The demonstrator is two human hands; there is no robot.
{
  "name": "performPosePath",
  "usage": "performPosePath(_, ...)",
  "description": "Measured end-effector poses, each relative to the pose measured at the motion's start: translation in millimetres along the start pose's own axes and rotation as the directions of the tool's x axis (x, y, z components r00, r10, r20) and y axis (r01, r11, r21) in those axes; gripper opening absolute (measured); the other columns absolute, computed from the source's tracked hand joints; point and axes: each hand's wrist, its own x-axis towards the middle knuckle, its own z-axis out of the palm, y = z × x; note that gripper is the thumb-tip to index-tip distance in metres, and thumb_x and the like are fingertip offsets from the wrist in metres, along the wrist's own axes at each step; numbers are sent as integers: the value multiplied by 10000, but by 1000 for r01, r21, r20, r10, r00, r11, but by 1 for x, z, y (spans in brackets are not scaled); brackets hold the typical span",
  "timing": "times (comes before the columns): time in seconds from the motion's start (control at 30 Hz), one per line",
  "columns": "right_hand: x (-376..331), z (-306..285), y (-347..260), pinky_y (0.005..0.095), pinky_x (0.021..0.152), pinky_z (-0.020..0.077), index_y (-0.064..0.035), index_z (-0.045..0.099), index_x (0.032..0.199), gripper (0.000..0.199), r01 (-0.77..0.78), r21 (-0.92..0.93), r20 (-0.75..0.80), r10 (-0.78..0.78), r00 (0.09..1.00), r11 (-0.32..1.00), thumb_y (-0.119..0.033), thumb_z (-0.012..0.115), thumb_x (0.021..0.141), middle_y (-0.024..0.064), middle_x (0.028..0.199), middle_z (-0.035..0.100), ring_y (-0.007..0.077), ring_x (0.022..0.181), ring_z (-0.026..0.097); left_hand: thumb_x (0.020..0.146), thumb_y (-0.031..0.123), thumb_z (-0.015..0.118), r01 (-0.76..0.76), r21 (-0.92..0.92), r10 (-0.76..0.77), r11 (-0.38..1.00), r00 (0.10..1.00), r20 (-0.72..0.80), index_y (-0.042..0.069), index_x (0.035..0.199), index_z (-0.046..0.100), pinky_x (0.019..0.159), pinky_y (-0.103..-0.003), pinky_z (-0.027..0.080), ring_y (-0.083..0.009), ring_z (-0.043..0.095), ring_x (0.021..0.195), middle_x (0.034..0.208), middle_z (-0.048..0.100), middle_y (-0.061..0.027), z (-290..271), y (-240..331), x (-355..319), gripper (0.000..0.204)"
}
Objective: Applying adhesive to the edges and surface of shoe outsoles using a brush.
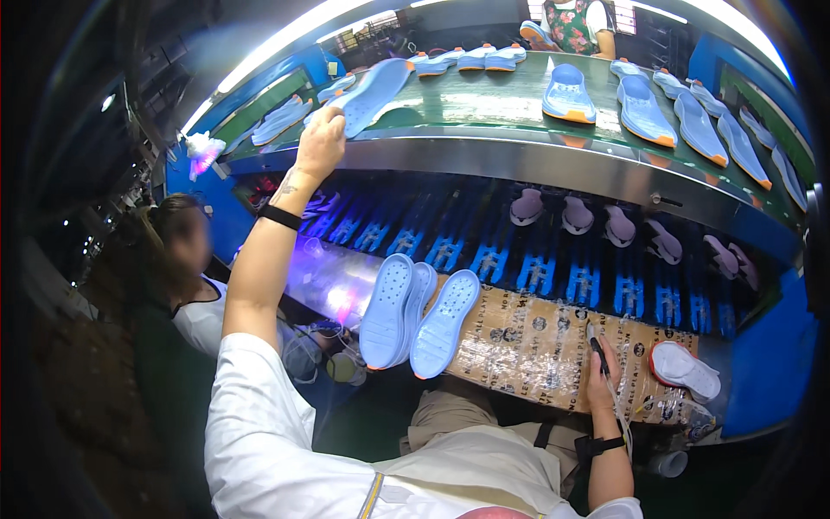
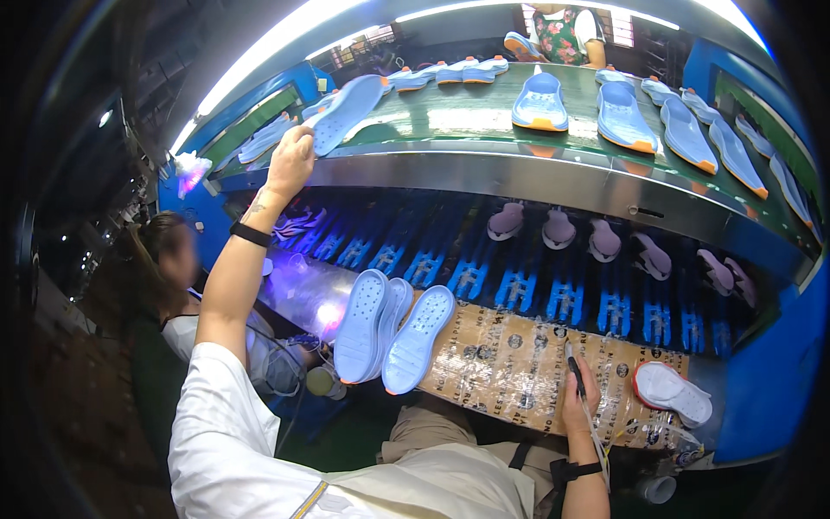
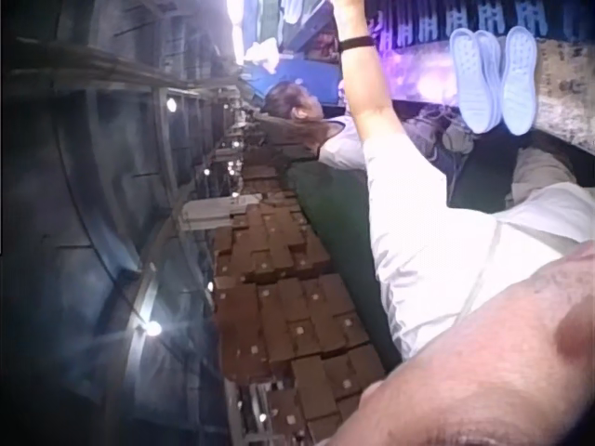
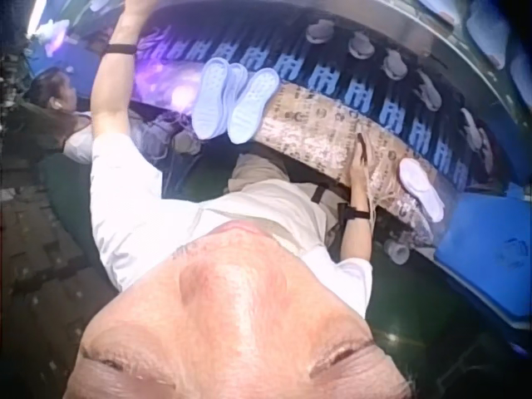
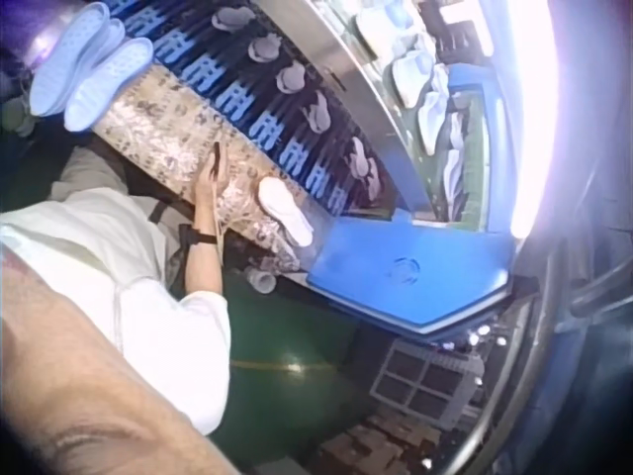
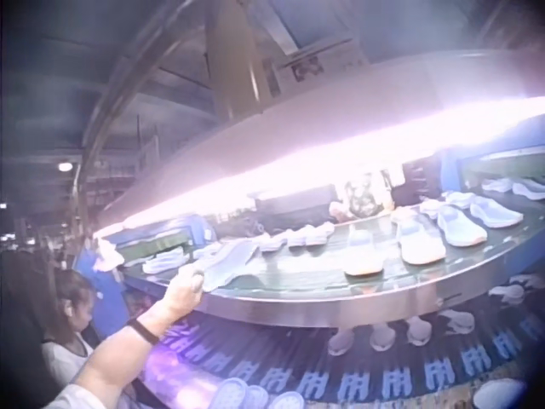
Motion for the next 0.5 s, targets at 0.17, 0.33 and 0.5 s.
performPosePath(0.17, -2, -5, -10, 409, 939, 523, 25, 656, 1313, 360, -7, -14, 2, 7, 1000, 1000, -128, 606, 991, 229, 1164, 709, 373, 1060, 695, 890, 366, 766, 419, -104, -429, 902, 898, -98, 8, 1163, 683, 977, -483, 524, -442, 643, 1101, 1209, 646, -283, -18, 10, 36, 458)
performPosePath(0.33, -4, -3, -10, 409, 932, 528, 27, 659, 1310, 364, 33, -34, -39, -34, 999, 999, -133, 614, 986, 235, 1156, 711, 377, 1057, 699, 884, 652, 656, 455, 10, -391, 890, 752, 530, -56, 1324, 640, 1041, -479, 487, -444, 632, 1224, 1302, 658, -319, -3, 20, 78, 833)
performPosePath(0.5, -3, -5, -11, 412, 926, 531, 28, 654, 1314, 368, 28, -57, -32, -30, 999, 998, -142, 614, 990, 235, 1148, 714, 382, 1047, 702, 873, 605, 693, 375, 193, -382, 907, 535, 754, -42, 1307, 661, 1051, -469, 493, -415, 647, 1231, 1287, 681, -288, 36, 62, 112, 780)
